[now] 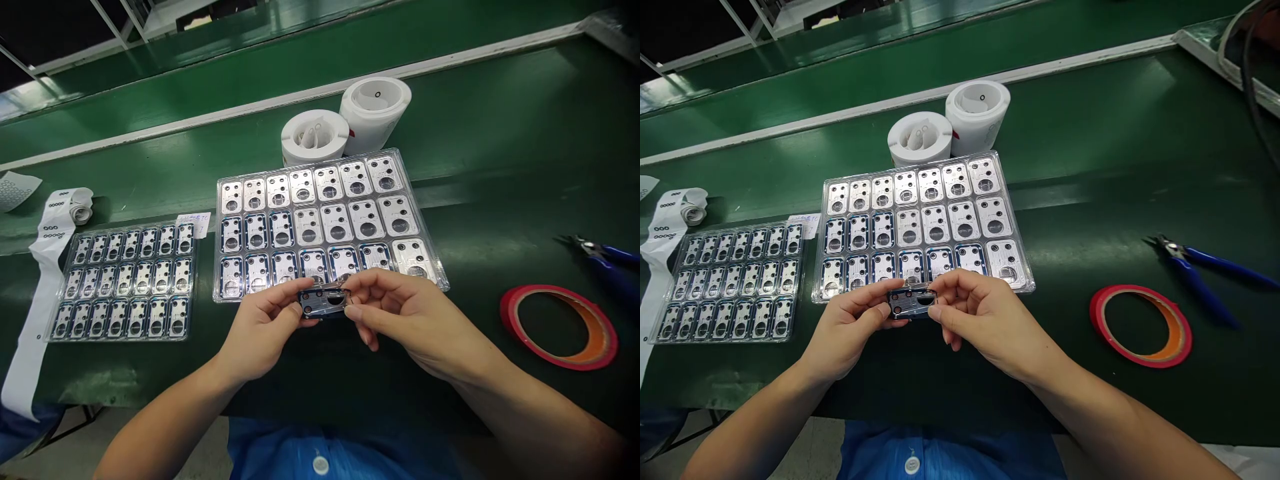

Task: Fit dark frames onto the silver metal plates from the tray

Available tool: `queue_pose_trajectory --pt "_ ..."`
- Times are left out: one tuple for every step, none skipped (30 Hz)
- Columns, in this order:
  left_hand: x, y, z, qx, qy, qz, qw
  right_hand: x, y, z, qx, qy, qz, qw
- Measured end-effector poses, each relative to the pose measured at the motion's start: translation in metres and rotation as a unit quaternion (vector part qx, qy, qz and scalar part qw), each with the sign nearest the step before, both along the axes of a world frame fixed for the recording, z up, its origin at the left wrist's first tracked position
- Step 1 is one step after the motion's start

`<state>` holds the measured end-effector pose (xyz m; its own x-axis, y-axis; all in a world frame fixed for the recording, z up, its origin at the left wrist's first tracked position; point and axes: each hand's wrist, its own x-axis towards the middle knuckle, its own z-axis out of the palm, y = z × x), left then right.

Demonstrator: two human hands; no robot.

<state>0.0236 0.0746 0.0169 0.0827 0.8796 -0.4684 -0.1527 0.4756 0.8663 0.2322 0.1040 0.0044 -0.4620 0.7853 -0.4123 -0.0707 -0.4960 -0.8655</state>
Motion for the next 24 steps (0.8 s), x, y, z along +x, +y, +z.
queue_pose_trajectory --pt "0.0001 0.0004 0.0001 0.001 -0.005 0.002 1.0 0.0002 -0.0001 0.0002 0.0 0.001 0.0 1.0" --pt "0.0003 0.0007 0.0002 0.001 -0.008 0.004 1.0 0.0003 -0.0001 0.0002 -0.001 0.001 0.001 1.0" --pt "0.0004 0.0009 0.0004 0.001 -0.011 0.005 1.0 0.0004 -0.0002 0.0 -0.001 0.002 0.002 1.0" --pt "0.0005 0.001 0.0005 0.0 -0.011 0.006 1.0 0.0003 -0.0002 -0.0003 -0.001 0.003 0.002 1.0" --pt "0.0005 0.0009 0.0007 0.0 -0.01 0.006 1.0 0.0003 -0.0002 -0.0008 -0.001 0.004 0.004 1.0" --pt "0.0005 0.0007 0.0008 0.0 -0.007 0.006 1.0 0.0002 -0.0003 -0.0014 -0.001 0.005 0.004 1.0" --pt "0.0004 0.0003 0.0008 -0.001 -0.005 0.006 1.0 0.0002 -0.0003 -0.0021 -0.001 0.005 0.003 1.0" --pt "0.0003 -0.0001 0.0009 -0.002 -0.003 0.005 1.0 0.0002 -0.0004 -0.0028 -0.002 0.006 0.003 1.0" --pt "0.0001 -0.0005 0.0009 -0.002 -0.001 0.006 1.0 0.0003 -0.0005 -0.0035 -0.002 0.006 0.004 1.0" --pt "-0.0001 -0.0007 0.0009 -0.002 -0.001 0.006 1.0 0.0003 -0.0006 -0.004 -0.003 0.007 0.005 1.0" --pt "-0.0002 -0.0008 0.0009 -0.003 -0.004 0.007 1.0 0.0004 -0.0006 -0.0044 -0.004 0.009 0.006 1.0" --pt "-0.0002 -0.0007 0.001 -0.003 -0.007 0.008 1.0 0.0004 -0.0006 -0.0046 -0.004 0.01 0.007 1.0" --pt "-0.0002 -0.0005 0.001 -0.004 -0.013 0.009 1.0 0.0003 -0.0006 -0.0046 -0.004 0.011 0.008 1.0" --pt "-0.0001 -0.0002 0.0011 -0.004 -0.019 0.01 1.0 0.0002 -0.0005 -0.0044 -0.003 0.01 0.008 1.0" --pt "0.0001 0.0001 0.0011 -0.004 -0.025 0.012 1.0 0.0001 -0.0003 -0.004 -0.003 0.01 0.008 1.0" --pt "0.0002 0.0003 0.0011 -0.005 -0.029 0.013 0.999 -0.0001 -0.0002 -0.0036 -0.003 0.009 0.008 1.0" --pt "0.0003 0.0004 0.001 -0.007 -0.032 0.014 0.999 -0.0003 -0.0001 -0.0032 -0.002 0.008 0.007 1.0" --pt "0.0003 0.0005 0.001 -0.008 -0.033 0.014 0.999 -0.0004 0.0 -0.0028 -0.001 0.007 0.005 1.0" --pt "0.0003 0.0004 0.001 -0.01 -0.033 0.015 0.999 -0.0005 0.0 -0.0025 0.0 0.007 0.004 1.0" --pt "0.0003 0.0003 0.0011 -0.013 -0.031 0.016 0.999 -0.0006 0.0001 -0.0022 0.002 0.006 0.004 1.0" --pt "0.0003 0.0001 0.0013 -0.015 -0.029 0.016 0.999 -0.0006 0.0001 -0.0019 0.004 0.006 0.004 1.0" --pt "0.0003 0.0 0.0015 -0.017 -0.028 0.017 0.999 -0.0006 0.0001 -0.0017 0.006 0.006 0.005 1.0" --pt "0.0004 -0.0002 0.0017 -0.019 -0.026 0.017 0.999 -0.0006 0.0002 -0.0014 0.007 0.006 0.007 1.0" --pt "0.0005 -0.0004 0.0019 -0.02 -0.025 0.018 0.999 -0.0005 0.0003 -0.0011 0.007 0.006 0.007 1.0"
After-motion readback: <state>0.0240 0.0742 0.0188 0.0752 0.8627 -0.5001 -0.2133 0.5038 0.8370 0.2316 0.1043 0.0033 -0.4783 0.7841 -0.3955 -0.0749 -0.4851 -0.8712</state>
